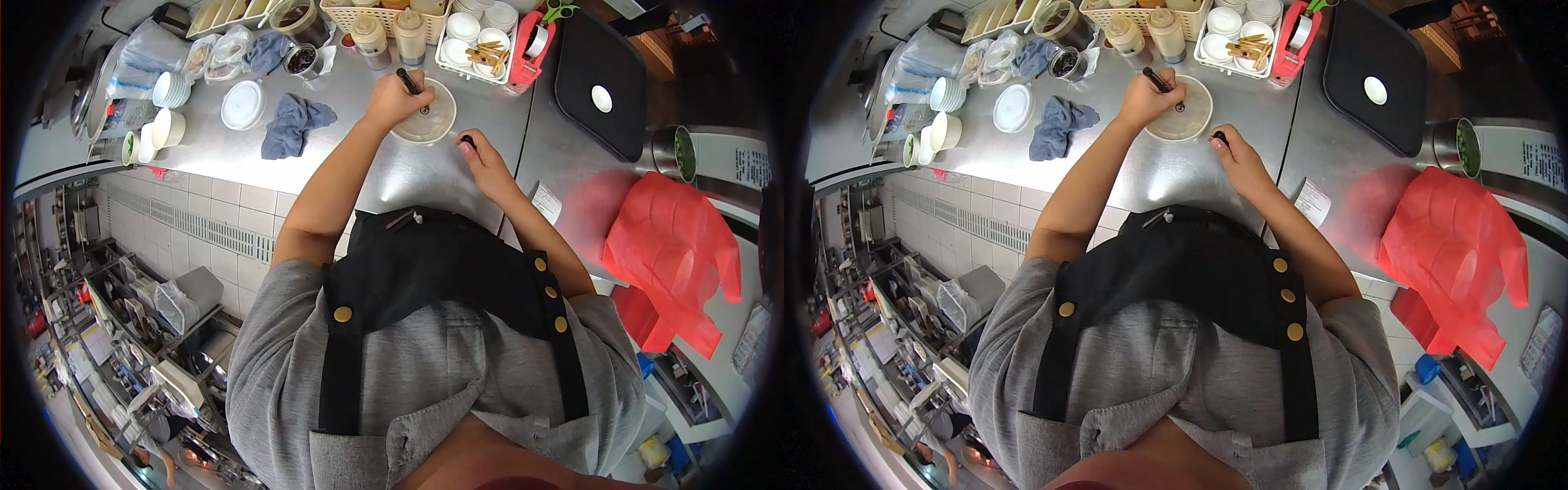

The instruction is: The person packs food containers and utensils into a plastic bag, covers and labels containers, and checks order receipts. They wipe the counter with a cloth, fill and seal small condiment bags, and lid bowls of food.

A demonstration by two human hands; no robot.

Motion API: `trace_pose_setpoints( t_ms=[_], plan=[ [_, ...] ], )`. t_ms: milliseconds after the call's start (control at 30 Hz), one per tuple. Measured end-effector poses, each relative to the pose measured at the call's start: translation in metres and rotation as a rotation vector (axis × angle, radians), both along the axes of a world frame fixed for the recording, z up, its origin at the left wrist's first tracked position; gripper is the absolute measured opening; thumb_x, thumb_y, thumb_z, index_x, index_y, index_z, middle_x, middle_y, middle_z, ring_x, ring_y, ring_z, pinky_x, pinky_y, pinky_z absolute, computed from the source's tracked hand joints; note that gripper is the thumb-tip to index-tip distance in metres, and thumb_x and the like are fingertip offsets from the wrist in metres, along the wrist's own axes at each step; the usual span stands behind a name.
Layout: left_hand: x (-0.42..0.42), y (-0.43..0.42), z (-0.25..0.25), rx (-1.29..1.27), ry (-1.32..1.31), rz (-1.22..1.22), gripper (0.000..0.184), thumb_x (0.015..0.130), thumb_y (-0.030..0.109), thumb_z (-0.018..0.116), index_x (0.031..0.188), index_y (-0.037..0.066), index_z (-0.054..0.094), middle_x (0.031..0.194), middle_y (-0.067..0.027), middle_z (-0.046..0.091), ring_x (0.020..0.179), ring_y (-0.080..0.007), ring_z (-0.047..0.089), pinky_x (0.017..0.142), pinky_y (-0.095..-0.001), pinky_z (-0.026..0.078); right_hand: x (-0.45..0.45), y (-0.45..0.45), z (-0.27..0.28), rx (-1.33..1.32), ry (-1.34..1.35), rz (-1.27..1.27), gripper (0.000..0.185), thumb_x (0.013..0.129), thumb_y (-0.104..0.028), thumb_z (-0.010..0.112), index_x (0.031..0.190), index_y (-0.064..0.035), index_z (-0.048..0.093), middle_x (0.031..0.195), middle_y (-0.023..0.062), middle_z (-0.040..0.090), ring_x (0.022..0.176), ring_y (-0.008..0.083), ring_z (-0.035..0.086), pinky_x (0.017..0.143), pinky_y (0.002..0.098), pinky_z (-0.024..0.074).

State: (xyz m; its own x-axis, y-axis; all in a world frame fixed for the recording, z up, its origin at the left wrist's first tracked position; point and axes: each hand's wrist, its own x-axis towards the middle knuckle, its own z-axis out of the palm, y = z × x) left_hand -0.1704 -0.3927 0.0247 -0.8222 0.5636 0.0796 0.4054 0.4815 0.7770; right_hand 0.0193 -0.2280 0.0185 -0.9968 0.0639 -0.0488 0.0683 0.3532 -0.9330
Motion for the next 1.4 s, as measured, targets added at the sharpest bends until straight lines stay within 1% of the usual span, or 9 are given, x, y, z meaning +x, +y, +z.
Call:
trace_pose_setpoints(
  t_ms=[133, 233, 367, 467, 733, 900, 1000, 1067, 1400],
  plan=[
    [0.019, 0.018, 0.023, 0.298, -0.232, -0.019, 0.034, 0.083, 0.029, 0.074, 0.067, 0.006, 0.054, 0.056, -0.0045, 0.058, 0.053, -0.0159, 0.058, 0.052, -0.0343, 0.042, -0.004, 0.005, -0.004, -0.161, -0.019, -0.005, 0.020, 0.108, -0.019, 0.044, 0.122, -0.0079, 0.053, 0.089, -0.0026, 0.049, 0.069, 0.0075, 0.042, 0.064, 0.0249, 0.0391],
    [0.038, 0.027, 0.035, 0.393, -0.128, -0.188, 0.033, 0.089, 0.015, 0.073, 0.068, 0.006, 0.050, 0.057, 0.0044, 0.048, 0.055, -0.0054, 0.040, 0.049, -0.0271, 0.033, -0.008, 0.003, 0.004, -0.429, -0.184, -0.001, 0.021, 0.107, -0.017, 0.044, 0.126, -0.0108, 0.052, 0.086, -0.0047, 0.043, 0.067, 0.0040, 0.032, 0.061, 0.0188, 0.0317],
    [0.053, 0.031, 0.050, 0.213, 0.087, -0.242, 0.033, 0.087, 0.016, 0.073, 0.067, 0.005, 0.049, 0.054, -0.0045, 0.047, 0.049, -0.0133, 0.043, 0.048, -0.0316, 0.036, -0.008, -0.003, 0.005, -0.451, -0.221, -0.036, 0.024, 0.106, -0.014, 0.046, 0.128, -0.0049, 0.048, 0.116, 0.0074, 0.058, 0.106, 0.0195, 0.056, 0.094, 0.0296, 0.0450],
    [0.066, 0.033, 0.050, 0.114, 0.131, -0.228, 0.028, 0.082, 0.021, 0.072, 0.067, 0.007, 0.053, 0.057, -0.0101, 0.056, 0.054, -0.0331, 0.058, 0.052, -0.0416, 0.046, -0.005, -0.012, -0.020, -0.356, -0.012, -0.062, 0.031, 0.104, -0.013, 0.049, 0.133, -0.0054, 0.042, 0.122, 0.0125, 0.059, 0.114, 0.0263, 0.059, 0.097, 0.0339, 0.0459],
    [0.053, 0.062, 0.027, 0.436, 0.514, -0.264, 0.023, 0.074, 0.008, 0.073, 0.065, 0.007, 0.052, 0.060, -0.0096, 0.056, 0.057, -0.0303, 0.058, 0.054, -0.0397, 0.048, -0.025, -0.004, 0.025, -0.030, -0.005, -0.195, 0.045, 0.096, -0.008, 0.054, 0.134, -0.0081, 0.031, 0.117, 0.0265, 0.060, 0.113, 0.0444, 0.062, 0.090, 0.0452, 0.0508],
    [-0.013, 0.109, 0.012, 0.001, 0.087, -0.080, 0.041, 0.083, 0.042, 0.076, 0.080, 0.003, 0.063, 0.073, -0.0153, 0.069, 0.069, -0.0365, 0.067, 0.061, -0.0436, 0.052, -0.052, 0.000, -0.030, -0.045, -0.141, -0.441, 0.063, 0.089, -0.013, 0.067, 0.139, -0.0033, 0.028, 0.128, 0.0221, 0.056, 0.098, 0.0393, 0.067, 0.085, 0.0389, 0.0531],
    [-0.068, 0.150, -0.005, -0.114, 0.160, 0.185, 0.068, 0.077, 0.061, 0.077, 0.098, -0.002, 0.063, 0.081, -0.0236, 0.071, 0.080, -0.0421, 0.070, 0.071, -0.0494, 0.055, -0.049, -0.024, -0.090, 0.435, 0.155, -0.510, 0.077, 0.087, -0.012, 0.069, 0.146, -0.0005, 0.022, 0.141, 0.0206, 0.044, 0.092, 0.0323, 0.068, 0.072, 0.0348, 0.0559],
    [-0.081, 0.164, 0.018, -0.203, 0.071, 0.194, 0.076, 0.078, 0.057, 0.077, 0.115, -0.005, 0.052, 0.095, -0.0279, 0.070, 0.092, -0.0421, 0.069, 0.081, -0.0494, 0.055, -0.046, -0.041, -0.042, -0.560, -0.470, -0.393, 0.082, 0.088, -0.010, 0.065, 0.151, -0.0021, 0.015, 0.148, 0.0211, 0.033, 0.094, 0.0299, 0.068, 0.059, 0.0319, 0.0564],
    [-0.014, 0.035, 0.043, 0.151, -0.087, 0.137, 0.045, 0.087, 0.025, 0.074, 0.119, 0.009, 0.048, 0.085, -0.0109, 0.069, 0.076, -0.0305, 0.069, 0.068, -0.0432, 0.053, -0.057, 0.024, -0.028, -0.530, -0.390, -0.507, 0.056, 0.088, 0.002, 0.044, 0.142, -0.0086, 0.036, 0.131, 0.0157, 0.056, 0.101, 0.0273, 0.069, 0.067, 0.0395, 0.0626]
  ],
)
